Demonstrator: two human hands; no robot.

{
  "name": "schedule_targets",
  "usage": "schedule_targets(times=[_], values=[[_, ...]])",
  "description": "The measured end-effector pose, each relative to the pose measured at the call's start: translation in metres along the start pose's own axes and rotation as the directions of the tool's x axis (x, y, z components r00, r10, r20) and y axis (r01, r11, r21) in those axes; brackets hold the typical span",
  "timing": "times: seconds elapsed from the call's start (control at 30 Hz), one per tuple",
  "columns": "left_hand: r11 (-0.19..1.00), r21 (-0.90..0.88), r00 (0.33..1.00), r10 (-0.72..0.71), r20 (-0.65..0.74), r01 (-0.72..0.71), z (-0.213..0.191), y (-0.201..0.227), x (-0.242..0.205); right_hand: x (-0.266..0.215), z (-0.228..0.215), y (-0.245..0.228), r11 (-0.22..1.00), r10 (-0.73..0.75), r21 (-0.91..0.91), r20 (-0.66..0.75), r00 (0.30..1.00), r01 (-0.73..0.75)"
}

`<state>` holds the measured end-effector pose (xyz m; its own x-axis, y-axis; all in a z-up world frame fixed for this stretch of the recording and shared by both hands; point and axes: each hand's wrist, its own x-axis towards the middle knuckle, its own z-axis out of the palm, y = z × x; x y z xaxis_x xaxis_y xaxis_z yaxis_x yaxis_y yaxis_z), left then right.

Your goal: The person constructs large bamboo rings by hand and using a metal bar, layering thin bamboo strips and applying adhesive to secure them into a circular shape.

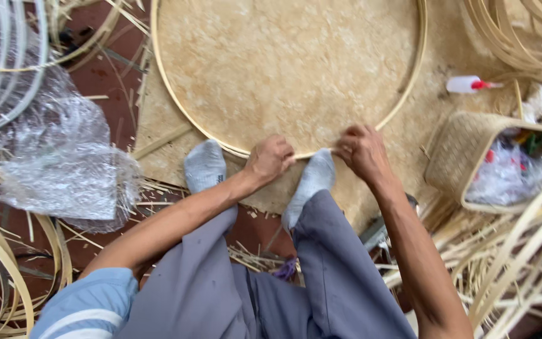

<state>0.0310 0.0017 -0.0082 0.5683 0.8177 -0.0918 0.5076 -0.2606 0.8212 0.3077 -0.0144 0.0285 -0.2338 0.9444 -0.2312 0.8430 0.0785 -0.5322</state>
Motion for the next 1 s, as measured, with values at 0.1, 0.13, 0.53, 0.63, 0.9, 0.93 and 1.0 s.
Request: schedule_targets(times=[0.1, 0.13, 0.53, 0.63, 0.9, 0.93, 1.0], values=[[0.999, 0.008, 0.997, 0.053, -0.048, -0.052, -0.053, -0.016, -0.011, -0.013, 0.001, -0.021, 0.997, 0.015, 0.076, -0.166, 0.986, -0.002], [0.993, 0.102, 0.998, 0.057, -0.032, -0.054, -0.073, -0.028, -0.020, -0.019, 0.008, -0.031, 0.996, 0.052, 0.081, -0.204, 0.978, -0.036], [0.904, 0.374, 0.969, 0.140, 0.203, -0.209, -0.119, -0.060, -0.044, 0.023, 0.118, -0.122, 0.968, -0.248, -0.068, -0.165, 0.955, 0.239], [0.859, 0.415, 0.947, 0.217, 0.237, -0.300, -0.126, -0.064, -0.042, 0.027, 0.126, -0.119, 0.953, -0.291, -0.141, -0.178, 0.940, 0.268], [0.844, 0.402, 0.935, 0.308, 0.178, -0.355, -0.122, -0.066, -0.043, 0.027, 0.126, -0.115, 0.933, -0.347, -0.173, -0.207, 0.915, 0.314], [0.846, 0.408, 0.939, 0.294, 0.181, -0.344, -0.124, -0.066, -0.042, 0.029, 0.123, -0.117, 0.935, -0.345, -0.166, -0.205, 0.916, 0.315], [0.853, 0.410, 0.947, 0.282, 0.155, -0.322, -0.125, -0.065, -0.040, 0.031, 0.118, -0.121, 0.940, -0.334, -0.155, -0.219, 0.917, 0.305]])
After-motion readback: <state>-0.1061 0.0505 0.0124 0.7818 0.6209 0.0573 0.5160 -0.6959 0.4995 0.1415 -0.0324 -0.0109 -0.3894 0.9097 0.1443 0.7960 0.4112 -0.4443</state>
